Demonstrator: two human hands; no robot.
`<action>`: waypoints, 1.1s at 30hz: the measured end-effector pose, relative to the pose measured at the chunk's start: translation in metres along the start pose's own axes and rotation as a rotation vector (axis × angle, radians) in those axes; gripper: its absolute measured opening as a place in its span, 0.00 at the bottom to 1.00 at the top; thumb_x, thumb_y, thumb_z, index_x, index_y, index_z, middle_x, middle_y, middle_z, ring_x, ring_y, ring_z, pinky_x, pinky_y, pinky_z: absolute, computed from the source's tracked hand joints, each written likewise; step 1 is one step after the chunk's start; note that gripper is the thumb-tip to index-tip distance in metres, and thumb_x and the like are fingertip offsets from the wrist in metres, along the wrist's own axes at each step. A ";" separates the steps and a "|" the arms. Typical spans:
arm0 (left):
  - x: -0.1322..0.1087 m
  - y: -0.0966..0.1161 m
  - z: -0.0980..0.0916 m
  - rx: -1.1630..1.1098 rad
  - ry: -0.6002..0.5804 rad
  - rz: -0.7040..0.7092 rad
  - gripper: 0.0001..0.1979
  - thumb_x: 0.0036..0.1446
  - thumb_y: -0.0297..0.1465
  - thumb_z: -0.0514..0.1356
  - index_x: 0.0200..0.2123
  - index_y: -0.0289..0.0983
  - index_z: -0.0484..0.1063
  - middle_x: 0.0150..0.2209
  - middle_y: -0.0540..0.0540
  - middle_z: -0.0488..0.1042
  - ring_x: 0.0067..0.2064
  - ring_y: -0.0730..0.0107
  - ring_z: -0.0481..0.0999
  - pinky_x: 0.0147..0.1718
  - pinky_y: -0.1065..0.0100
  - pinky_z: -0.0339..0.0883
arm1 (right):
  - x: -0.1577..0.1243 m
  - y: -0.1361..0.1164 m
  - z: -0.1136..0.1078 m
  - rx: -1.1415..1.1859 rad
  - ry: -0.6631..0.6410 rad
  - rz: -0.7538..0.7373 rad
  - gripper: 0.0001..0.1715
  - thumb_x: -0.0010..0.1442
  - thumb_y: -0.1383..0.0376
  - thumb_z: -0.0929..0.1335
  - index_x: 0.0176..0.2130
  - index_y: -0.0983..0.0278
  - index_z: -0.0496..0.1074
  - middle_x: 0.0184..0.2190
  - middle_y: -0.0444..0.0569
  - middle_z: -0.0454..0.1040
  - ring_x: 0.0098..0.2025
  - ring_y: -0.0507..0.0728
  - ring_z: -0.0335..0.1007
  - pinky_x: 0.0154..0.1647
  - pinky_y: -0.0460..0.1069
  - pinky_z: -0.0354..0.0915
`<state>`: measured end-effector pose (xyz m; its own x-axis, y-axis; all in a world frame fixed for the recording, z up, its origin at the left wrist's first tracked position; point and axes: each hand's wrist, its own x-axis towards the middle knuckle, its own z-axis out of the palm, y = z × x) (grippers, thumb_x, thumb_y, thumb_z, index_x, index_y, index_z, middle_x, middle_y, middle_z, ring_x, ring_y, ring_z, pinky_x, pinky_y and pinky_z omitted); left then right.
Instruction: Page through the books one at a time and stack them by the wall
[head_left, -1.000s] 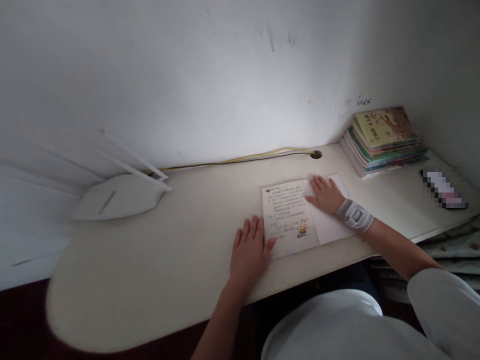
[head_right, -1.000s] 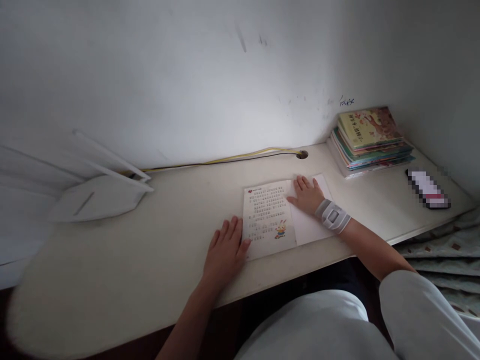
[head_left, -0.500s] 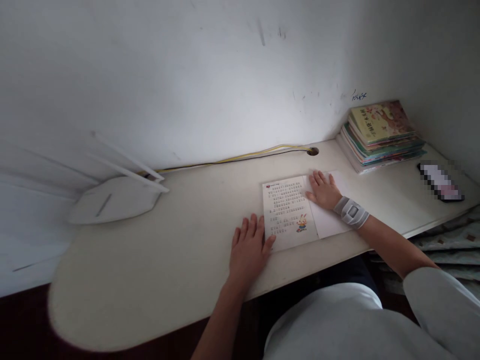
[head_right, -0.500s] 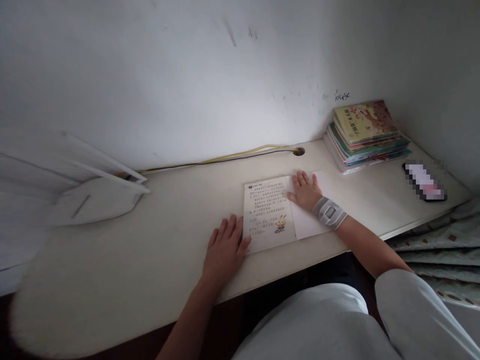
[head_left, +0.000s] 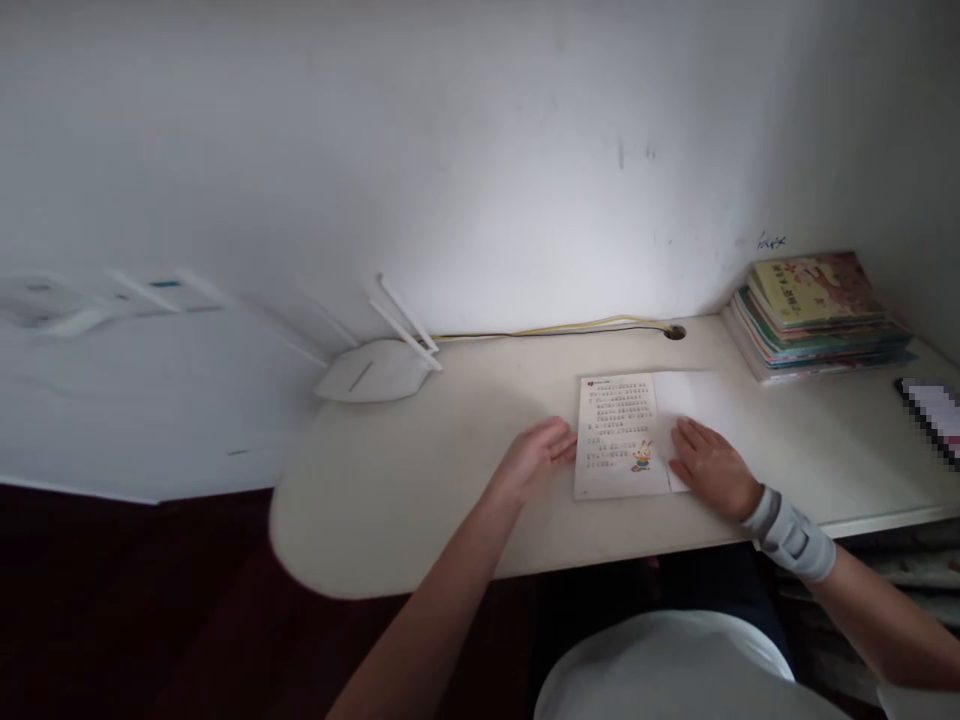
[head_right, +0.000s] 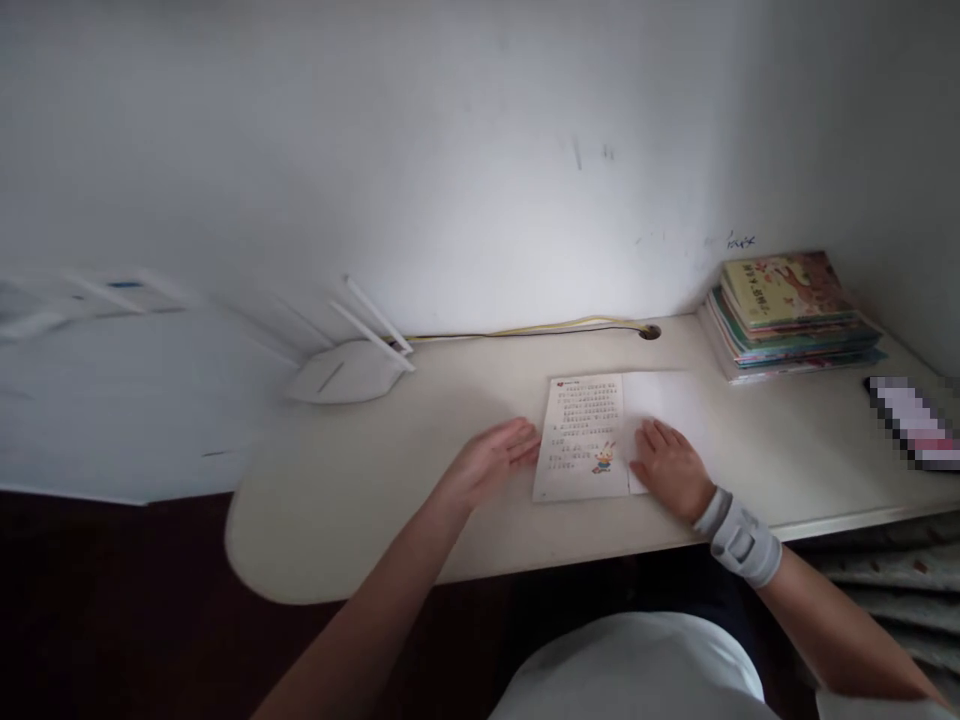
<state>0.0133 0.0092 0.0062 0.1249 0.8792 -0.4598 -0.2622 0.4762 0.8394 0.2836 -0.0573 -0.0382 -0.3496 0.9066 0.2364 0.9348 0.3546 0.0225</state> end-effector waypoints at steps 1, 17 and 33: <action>0.004 0.004 0.001 -0.002 -0.006 -0.030 0.12 0.42 0.32 0.65 0.31 0.36 0.70 0.35 0.45 0.76 0.37 0.66 0.76 0.38 0.65 0.67 | -0.002 -0.002 0.003 -0.013 0.012 0.004 0.25 0.62 0.63 0.59 0.53 0.75 0.65 0.56 0.64 0.63 0.58 0.65 0.58 0.56 0.58 0.56; 0.011 0.023 0.114 0.429 -0.445 0.253 0.13 0.50 0.39 0.60 0.29 0.34 0.73 0.26 0.48 0.72 0.28 0.75 0.70 0.31 0.72 0.62 | 0.000 0.042 -0.012 1.370 0.225 0.470 0.34 0.60 0.43 0.52 0.56 0.58 0.61 0.55 0.55 0.66 0.54 0.60 0.65 0.52 0.58 0.63; -0.026 -0.031 0.109 1.865 -0.257 0.906 0.22 0.60 0.37 0.50 0.51 0.27 0.66 0.56 0.31 0.65 0.60 0.51 0.59 0.57 0.55 0.52 | -0.035 0.089 0.009 0.325 0.136 0.415 0.27 0.58 0.55 0.60 0.49 0.71 0.67 0.53 0.64 0.66 0.57 0.65 0.58 0.58 0.61 0.54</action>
<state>0.1221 -0.0265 0.0234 0.6874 0.7240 0.0567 0.7220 -0.6898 0.0538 0.3782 -0.0560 -0.0530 0.0766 0.9554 0.2852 0.9172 0.0447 -0.3959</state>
